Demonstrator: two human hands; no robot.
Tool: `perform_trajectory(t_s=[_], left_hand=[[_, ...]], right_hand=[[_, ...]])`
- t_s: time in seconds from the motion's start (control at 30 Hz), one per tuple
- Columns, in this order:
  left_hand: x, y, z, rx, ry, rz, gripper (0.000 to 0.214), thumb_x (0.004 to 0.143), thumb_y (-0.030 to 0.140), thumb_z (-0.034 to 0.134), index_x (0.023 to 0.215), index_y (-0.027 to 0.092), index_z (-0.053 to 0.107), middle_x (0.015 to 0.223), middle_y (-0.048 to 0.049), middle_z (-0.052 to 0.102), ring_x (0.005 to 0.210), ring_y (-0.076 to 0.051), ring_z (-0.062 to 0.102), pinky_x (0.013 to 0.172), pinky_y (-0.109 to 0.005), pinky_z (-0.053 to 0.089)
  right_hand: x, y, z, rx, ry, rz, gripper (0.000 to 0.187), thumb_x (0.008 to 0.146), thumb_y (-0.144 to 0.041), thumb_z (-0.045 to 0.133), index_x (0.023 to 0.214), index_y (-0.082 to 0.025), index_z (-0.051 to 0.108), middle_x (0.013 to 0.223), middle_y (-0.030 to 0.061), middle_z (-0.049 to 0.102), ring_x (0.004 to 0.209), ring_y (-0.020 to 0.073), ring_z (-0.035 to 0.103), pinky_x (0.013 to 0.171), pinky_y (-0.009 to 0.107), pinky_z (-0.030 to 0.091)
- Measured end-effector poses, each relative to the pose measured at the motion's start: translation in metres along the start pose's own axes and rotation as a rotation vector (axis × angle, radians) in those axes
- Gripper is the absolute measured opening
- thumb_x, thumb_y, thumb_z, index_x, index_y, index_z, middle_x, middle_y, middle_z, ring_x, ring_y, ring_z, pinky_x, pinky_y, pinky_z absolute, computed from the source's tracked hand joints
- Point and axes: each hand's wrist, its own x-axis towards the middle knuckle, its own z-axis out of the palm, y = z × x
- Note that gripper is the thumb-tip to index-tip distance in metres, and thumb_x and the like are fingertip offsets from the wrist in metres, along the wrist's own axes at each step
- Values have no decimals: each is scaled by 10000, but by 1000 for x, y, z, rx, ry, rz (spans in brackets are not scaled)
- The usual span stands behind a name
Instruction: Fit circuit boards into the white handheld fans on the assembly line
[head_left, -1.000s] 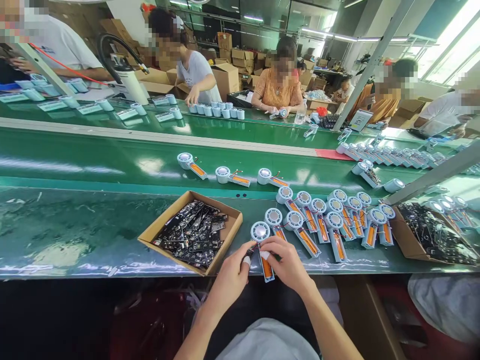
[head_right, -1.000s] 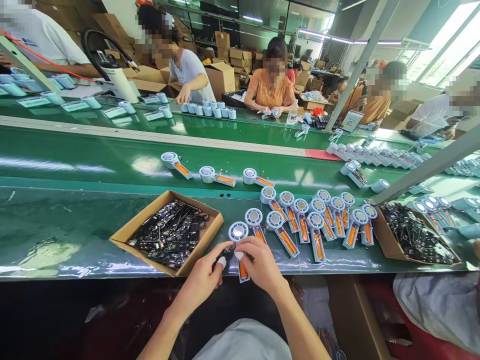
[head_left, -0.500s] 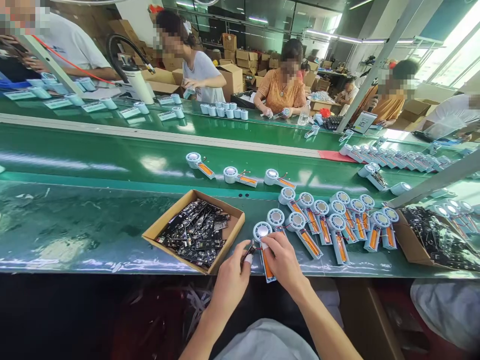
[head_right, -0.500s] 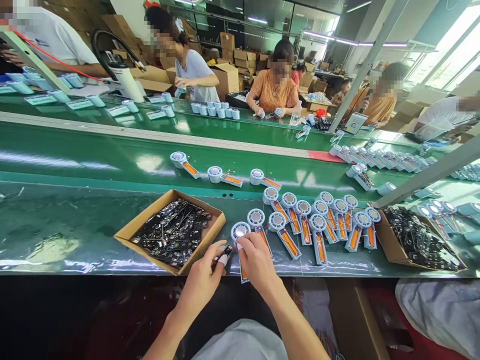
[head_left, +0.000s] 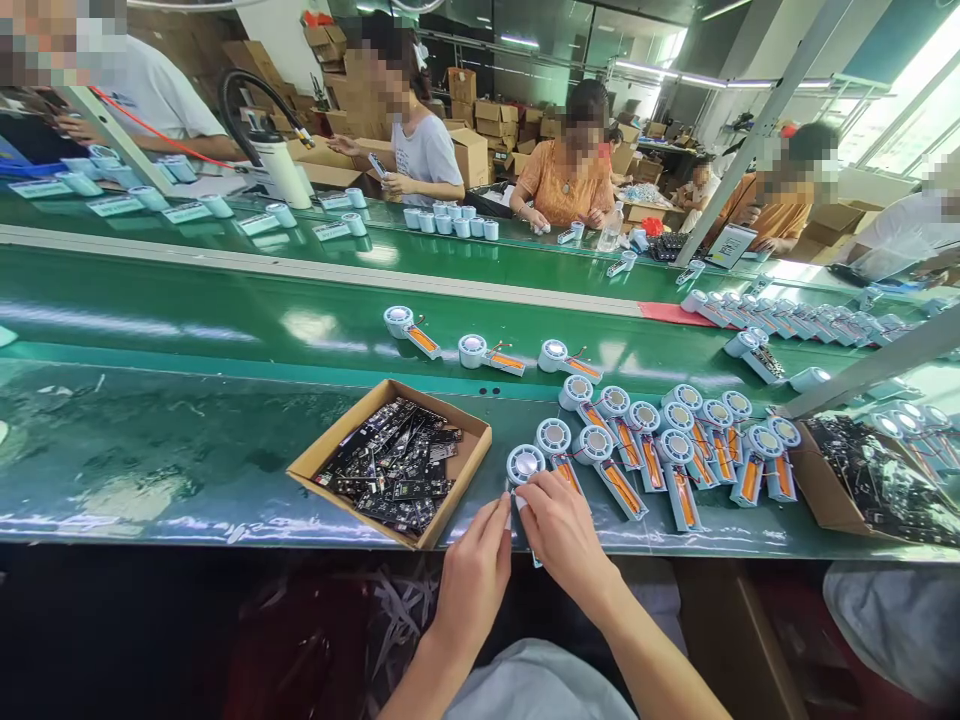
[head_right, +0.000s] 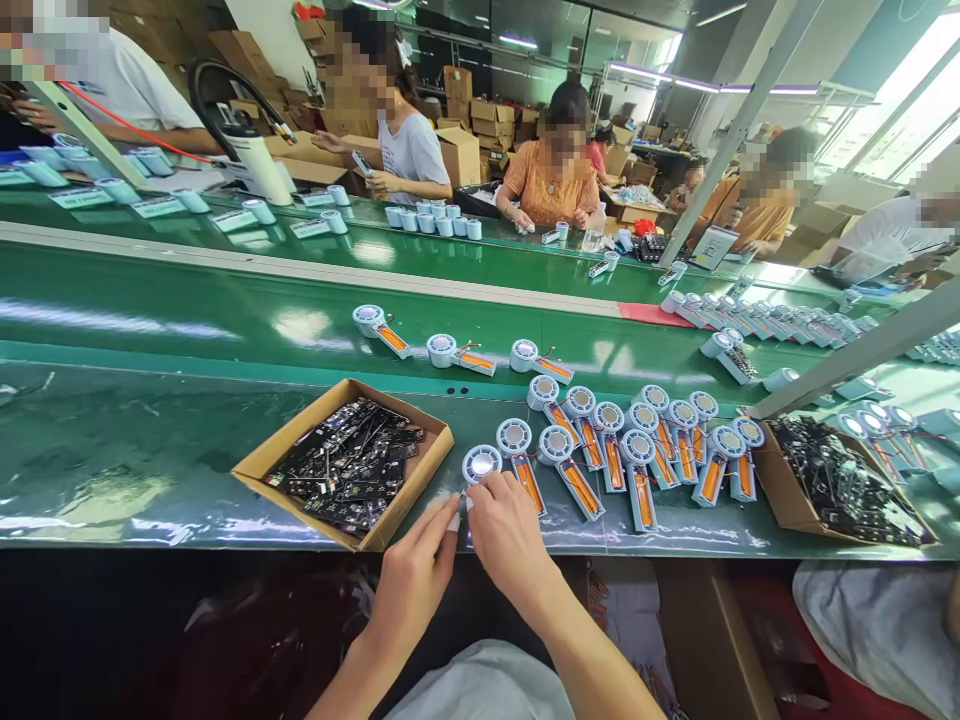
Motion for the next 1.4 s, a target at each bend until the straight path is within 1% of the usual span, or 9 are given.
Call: perform_trajectory(t_s=[0.23, 0.4, 0.63, 0.8, 0.9, 1.0, 1.07, 1.23, 1.4], left_hand=[[17, 1, -22, -177, -161, -67, 346, 936, 216, 466, 1130, 202, 751, 1115, -106, 762, 933, -247, 736, 822, -353, 618], [26, 0, -31, -226, -257, -56, 339, 938, 243, 476, 1126, 224, 757, 1107, -91, 759, 837, -215, 720, 716, -305, 617], [32, 5, -30, -250, -270, 2, 322, 923, 233, 485, 1088, 224, 762, 1103, -87, 762, 950, -229, 715, 892, -349, 582], [25, 21, -33, -380, -284, -169, 381, 974, 357, 419, 1189, 223, 704, 1117, -88, 765, 1097, -255, 688, 1019, -411, 519], [19, 18, -26, -513, -261, -339, 418, 974, 413, 394, 1212, 185, 652, 1053, -100, 771, 1010, -249, 715, 950, -409, 554], [20, 10, -9, -457, -198, -395, 369, 866, 427, 575, 1111, 160, 647, 920, -89, 763, 796, -245, 716, 766, -383, 585], [23, 6, 2, -477, -268, -393, 349, 811, 433, 667, 1033, 163, 668, 899, -81, 761, 767, -242, 704, 749, -375, 572], [30, 7, 12, -887, -487, -442, 511, 697, 548, 796, 1006, 153, 696, 939, -85, 768, 891, -261, 716, 839, -393, 562], [28, 14, 13, -1099, -309, -468, 564, 726, 557, 788, 1104, 183, 600, 978, -75, 740, 866, -222, 715, 831, -373, 562]], right_hand=[[6, 21, -7, 356, -39, -54, 292, 910, -42, 557, 1118, -181, 708, 991, 78, 714, 924, 209, 664, 828, 314, 511], [9, 23, -8, 478, -2, -57, 230, 911, -85, 574, 982, -198, 761, 915, 58, 723, 858, 193, 677, 791, 303, 519], [7, 20, -12, 411, -3, 41, 225, 898, -121, 592, 980, -215, 778, 930, 59, 683, 856, 190, 646, 774, 306, 517], [2, 18, -18, 616, -96, 223, 246, 945, -340, 588, 1034, -185, 756, 807, 34, 710, 721, 182, 629, 667, 283, 499], [2, 22, -20, 846, -124, 326, 256, 854, -393, 681, 935, -158, 744, 779, 26, 704, 714, 173, 630, 650, 265, 489], [2, 22, -21, 1022, -146, 372, 224, 809, -380, 695, 847, -161, 728, 754, 16, 688, 682, 151, 606, 635, 251, 468], [1, 19, -22, 1109, -159, 377, 226, 813, -391, 680, 807, -167, 714, 711, 5, 668, 640, 138, 584, 622, 249, 458], [-7, 15, -24, 1223, -202, 313, 275, 768, -430, 748, 724, -175, 656, 653, -14, 603, 589, 121, 529, 595, 247, 449], [-14, 24, -24, 1288, -40, 338, 296, 743, -414, 774, 873, -216, 598, 735, -17, 583, 605, 121, 525, 541, 228, 436]])
